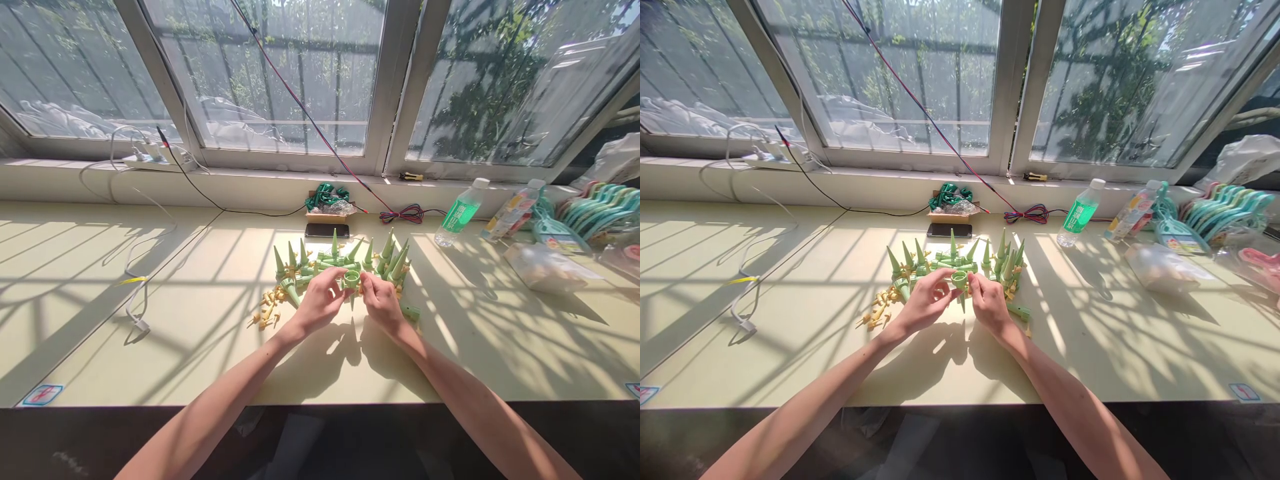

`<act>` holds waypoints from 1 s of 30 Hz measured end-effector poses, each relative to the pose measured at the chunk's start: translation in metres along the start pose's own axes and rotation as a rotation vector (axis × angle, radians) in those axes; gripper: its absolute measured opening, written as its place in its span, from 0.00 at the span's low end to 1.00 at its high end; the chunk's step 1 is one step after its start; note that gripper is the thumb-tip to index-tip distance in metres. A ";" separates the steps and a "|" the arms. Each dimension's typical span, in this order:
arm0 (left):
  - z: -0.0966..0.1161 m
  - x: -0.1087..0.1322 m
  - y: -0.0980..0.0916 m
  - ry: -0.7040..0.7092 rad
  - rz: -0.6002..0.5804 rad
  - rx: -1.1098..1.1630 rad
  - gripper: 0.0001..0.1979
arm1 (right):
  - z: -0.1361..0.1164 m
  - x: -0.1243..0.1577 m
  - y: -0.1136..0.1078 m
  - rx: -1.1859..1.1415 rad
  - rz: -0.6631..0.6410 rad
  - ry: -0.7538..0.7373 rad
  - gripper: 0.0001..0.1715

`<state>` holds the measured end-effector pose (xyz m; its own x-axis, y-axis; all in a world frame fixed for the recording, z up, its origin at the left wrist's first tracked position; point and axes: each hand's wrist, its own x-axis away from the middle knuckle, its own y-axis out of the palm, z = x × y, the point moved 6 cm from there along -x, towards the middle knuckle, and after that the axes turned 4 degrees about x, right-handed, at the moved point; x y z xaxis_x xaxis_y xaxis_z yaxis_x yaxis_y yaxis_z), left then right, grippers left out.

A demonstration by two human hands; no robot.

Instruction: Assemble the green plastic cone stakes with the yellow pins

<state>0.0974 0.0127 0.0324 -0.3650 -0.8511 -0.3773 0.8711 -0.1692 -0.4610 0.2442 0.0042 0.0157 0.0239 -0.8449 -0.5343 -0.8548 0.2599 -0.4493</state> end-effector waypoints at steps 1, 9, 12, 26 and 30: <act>0.001 0.000 0.000 0.036 0.003 -0.022 0.14 | 0.000 0.000 0.000 -0.007 0.000 0.005 0.27; 0.007 0.000 -0.001 0.138 0.059 -0.077 0.12 | 0.004 0.001 0.000 -0.094 0.018 0.056 0.28; -0.001 -0.002 -0.001 -0.060 0.036 0.095 0.16 | 0.005 0.002 -0.003 -0.088 0.078 0.045 0.26; -0.017 0.005 0.022 -0.512 -0.311 0.783 0.25 | -0.007 0.003 -0.003 0.016 0.024 -0.085 0.26; -0.013 0.002 0.017 -0.426 -0.258 0.662 0.22 | -0.004 0.003 -0.003 -0.008 0.024 -0.054 0.26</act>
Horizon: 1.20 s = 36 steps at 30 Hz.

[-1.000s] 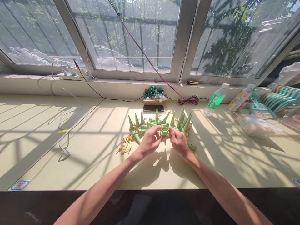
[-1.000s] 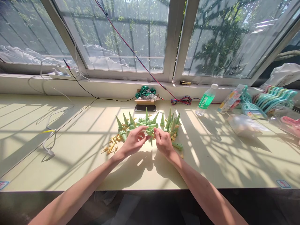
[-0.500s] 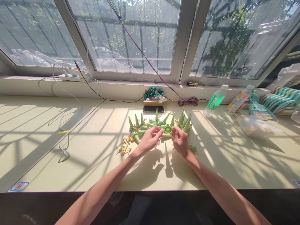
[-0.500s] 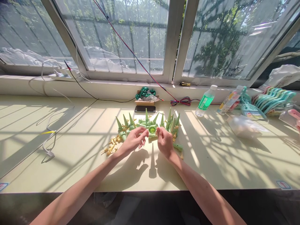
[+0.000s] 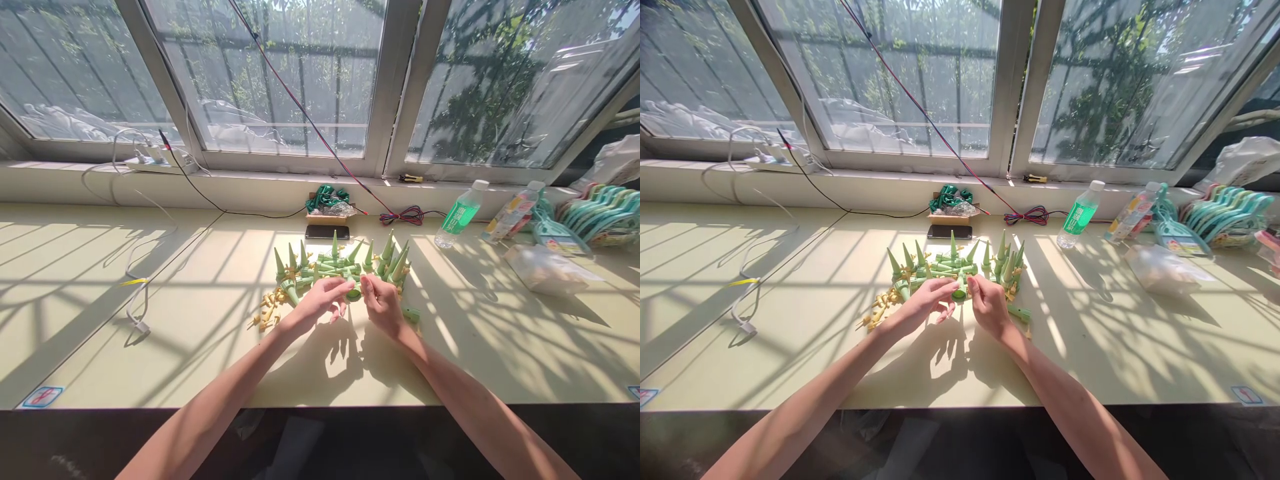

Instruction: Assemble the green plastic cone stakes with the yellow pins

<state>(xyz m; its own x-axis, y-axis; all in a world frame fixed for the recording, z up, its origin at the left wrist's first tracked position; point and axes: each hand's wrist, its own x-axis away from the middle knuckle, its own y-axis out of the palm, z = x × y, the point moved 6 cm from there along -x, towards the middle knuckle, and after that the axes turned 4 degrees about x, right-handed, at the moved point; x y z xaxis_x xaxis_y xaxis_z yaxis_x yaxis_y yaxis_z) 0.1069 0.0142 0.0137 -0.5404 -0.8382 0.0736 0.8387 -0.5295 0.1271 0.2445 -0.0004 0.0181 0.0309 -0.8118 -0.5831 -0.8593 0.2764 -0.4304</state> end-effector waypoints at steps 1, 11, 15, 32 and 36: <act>0.003 0.001 -0.001 0.037 0.031 -0.071 0.22 | 0.000 0.000 0.000 -0.004 0.001 0.007 0.26; 0.023 0.012 0.006 0.653 0.177 -0.740 0.08 | 0.002 -0.003 0.001 -0.001 -0.027 0.064 0.27; 0.022 0.012 0.004 0.674 0.238 -0.780 0.09 | 0.003 -0.002 0.002 -0.010 -0.017 0.079 0.26; -0.017 -0.005 -0.005 -0.124 0.002 0.126 0.26 | 0.000 0.001 0.001 0.015 0.016 0.014 0.24; -0.014 -0.002 -0.003 -0.129 -0.033 0.155 0.24 | 0.001 0.002 0.002 -0.001 0.012 0.021 0.25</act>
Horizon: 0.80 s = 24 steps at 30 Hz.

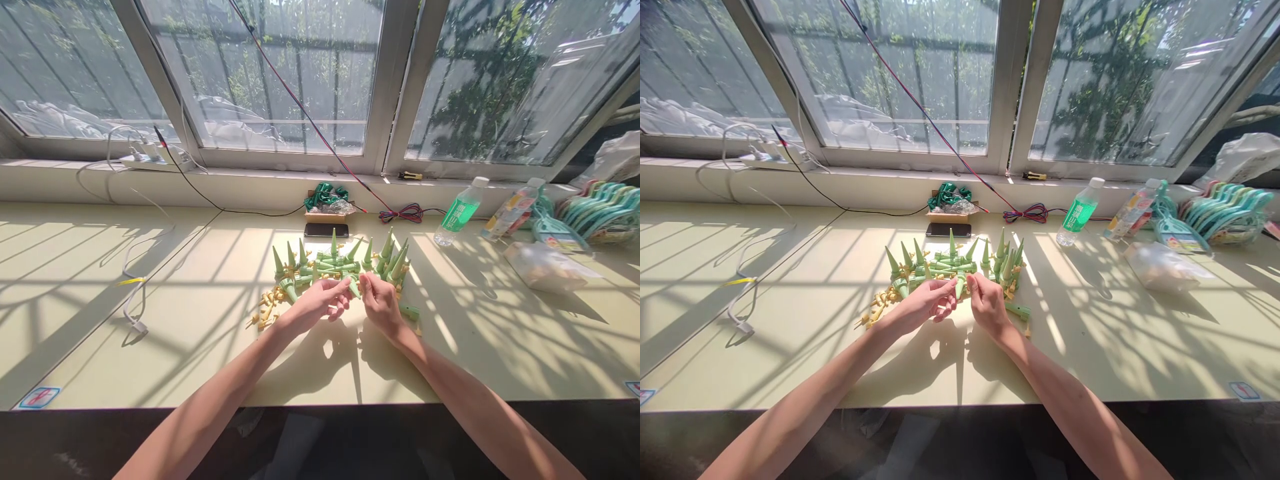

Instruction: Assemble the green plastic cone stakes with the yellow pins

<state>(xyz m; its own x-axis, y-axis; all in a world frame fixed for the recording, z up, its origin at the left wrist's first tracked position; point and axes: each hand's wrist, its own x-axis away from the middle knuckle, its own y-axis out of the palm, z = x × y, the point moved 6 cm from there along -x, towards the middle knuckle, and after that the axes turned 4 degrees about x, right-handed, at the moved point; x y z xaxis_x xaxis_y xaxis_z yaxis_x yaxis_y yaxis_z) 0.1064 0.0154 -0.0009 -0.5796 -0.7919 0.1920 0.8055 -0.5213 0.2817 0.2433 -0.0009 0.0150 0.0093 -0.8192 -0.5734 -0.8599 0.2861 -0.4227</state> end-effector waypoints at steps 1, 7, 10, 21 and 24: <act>0.001 0.001 0.001 0.001 -0.008 0.000 0.23 | 0.000 0.000 0.000 -0.002 0.002 0.001 0.25; 0.003 0.002 0.001 0.018 -0.003 -0.032 0.21 | 0.000 0.000 0.000 -0.003 0.004 0.028 0.24; 0.004 0.002 0.000 0.063 0.026 -0.102 0.21 | -0.001 0.000 0.000 -0.005 0.009 0.029 0.24; 0.012 0.004 0.002 0.199 0.093 -0.355 0.20 | 0.002 -0.001 0.000 0.020 -0.008 0.083 0.25; 0.015 0.004 0.003 0.218 0.120 -0.411 0.20 | 0.004 0.000 0.000 0.025 -0.010 0.099 0.26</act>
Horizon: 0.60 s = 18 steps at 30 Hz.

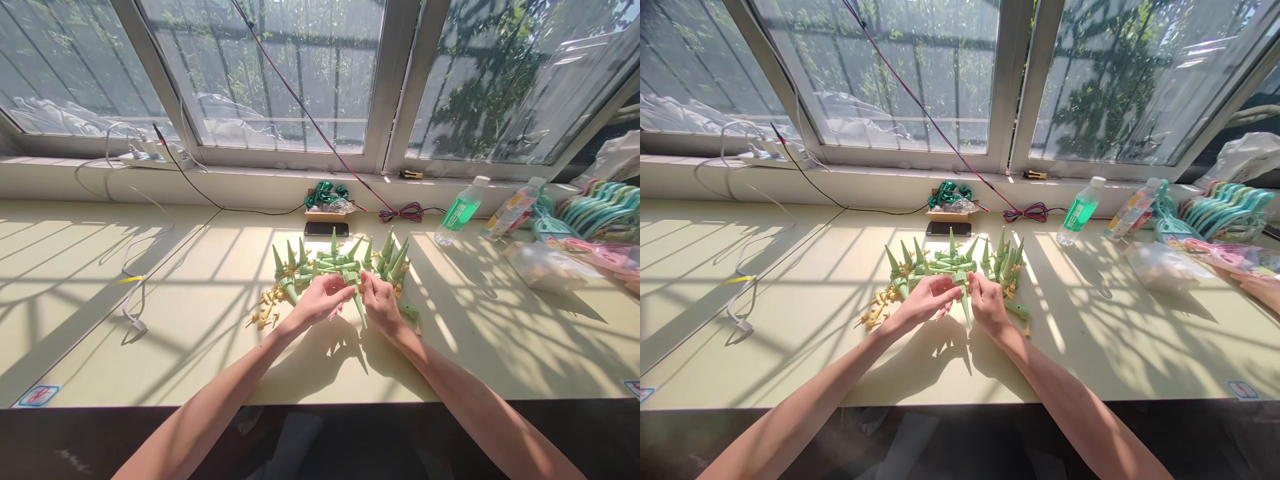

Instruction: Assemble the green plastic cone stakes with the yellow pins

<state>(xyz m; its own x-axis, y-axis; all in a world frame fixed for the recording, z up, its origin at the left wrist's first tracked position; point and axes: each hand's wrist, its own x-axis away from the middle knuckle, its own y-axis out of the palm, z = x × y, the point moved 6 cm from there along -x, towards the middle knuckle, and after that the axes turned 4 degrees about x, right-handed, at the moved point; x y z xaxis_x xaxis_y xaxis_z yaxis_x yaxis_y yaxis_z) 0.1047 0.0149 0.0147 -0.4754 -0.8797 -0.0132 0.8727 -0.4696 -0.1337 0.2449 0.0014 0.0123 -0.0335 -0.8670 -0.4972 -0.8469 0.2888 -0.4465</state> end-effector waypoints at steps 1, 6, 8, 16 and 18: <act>0.001 0.000 0.000 0.009 0.011 -0.018 0.20 | 0.001 0.000 0.000 -0.002 -0.004 0.006 0.26; 0.008 0.000 -0.001 0.098 0.066 -0.090 0.18 | 0.003 0.000 0.002 -0.016 -0.010 0.028 0.25; 0.009 0.000 0.000 0.126 0.080 -0.112 0.17 | 0.004 0.000 0.002 -0.014 -0.006 0.034 0.25; 0.012 0.003 0.000 0.199 0.155 -0.234 0.10 | 0.009 0.000 0.004 -0.030 -0.015 0.071 0.27; 0.013 0.004 0.000 0.219 0.166 -0.269 0.08 | 0.009 0.000 0.005 -0.037 -0.020 0.076 0.27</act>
<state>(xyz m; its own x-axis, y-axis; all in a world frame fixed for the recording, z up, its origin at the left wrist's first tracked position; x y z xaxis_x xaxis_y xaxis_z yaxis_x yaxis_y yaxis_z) 0.1042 0.0104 0.0275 -0.3683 -0.8915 -0.2639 0.8930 -0.2603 -0.3671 0.2459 0.0061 0.0033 -0.0555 -0.9013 -0.4295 -0.8666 0.2571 -0.4276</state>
